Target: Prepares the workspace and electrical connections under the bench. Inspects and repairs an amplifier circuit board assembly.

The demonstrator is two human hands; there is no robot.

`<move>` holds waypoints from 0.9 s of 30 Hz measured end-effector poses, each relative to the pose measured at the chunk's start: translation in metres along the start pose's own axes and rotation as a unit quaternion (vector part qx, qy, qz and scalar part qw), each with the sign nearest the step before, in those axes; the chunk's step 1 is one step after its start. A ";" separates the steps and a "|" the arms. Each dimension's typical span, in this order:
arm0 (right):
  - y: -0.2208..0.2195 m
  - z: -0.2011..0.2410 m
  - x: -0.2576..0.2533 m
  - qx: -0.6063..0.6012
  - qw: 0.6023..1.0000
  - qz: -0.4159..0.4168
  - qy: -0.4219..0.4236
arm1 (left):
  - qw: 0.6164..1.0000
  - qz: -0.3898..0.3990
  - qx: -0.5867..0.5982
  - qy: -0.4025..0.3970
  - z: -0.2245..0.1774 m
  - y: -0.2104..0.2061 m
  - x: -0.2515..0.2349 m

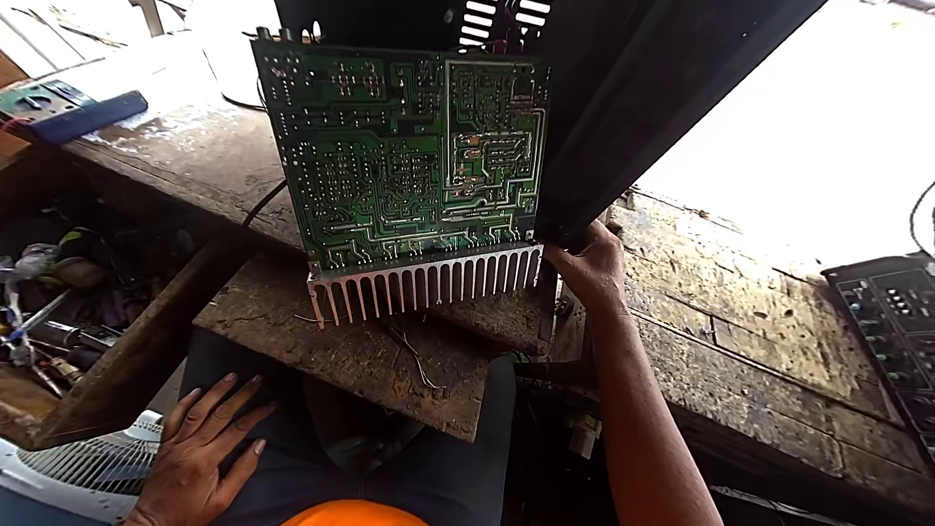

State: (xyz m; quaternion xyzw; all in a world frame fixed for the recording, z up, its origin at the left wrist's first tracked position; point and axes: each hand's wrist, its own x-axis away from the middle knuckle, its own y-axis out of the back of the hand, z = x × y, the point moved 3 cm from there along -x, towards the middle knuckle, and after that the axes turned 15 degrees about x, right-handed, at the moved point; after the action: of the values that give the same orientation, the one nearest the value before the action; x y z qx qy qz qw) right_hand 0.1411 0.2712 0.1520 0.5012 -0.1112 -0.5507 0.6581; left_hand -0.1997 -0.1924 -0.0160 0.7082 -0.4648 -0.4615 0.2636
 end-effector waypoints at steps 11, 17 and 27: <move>0.001 -0.001 0.001 0.009 1.000 -0.001 0.007 | 1.000 0.002 -0.003 0.000 0.002 0.000 0.001; 0.000 0.000 0.002 -0.004 1.000 0.001 0.006 | 1.000 0.004 0.003 0.002 -0.001 0.001 0.000; 0.001 -0.001 0.003 -0.012 1.000 0.002 0.005 | 1.000 0.007 0.003 0.005 0.000 0.000 0.001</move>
State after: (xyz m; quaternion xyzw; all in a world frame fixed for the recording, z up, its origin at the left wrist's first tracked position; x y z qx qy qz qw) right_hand 0.1431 0.2695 0.1508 0.4960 -0.1024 -0.5484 0.6655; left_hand -0.2001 -0.1934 -0.0161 0.7082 -0.4696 -0.4546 0.2670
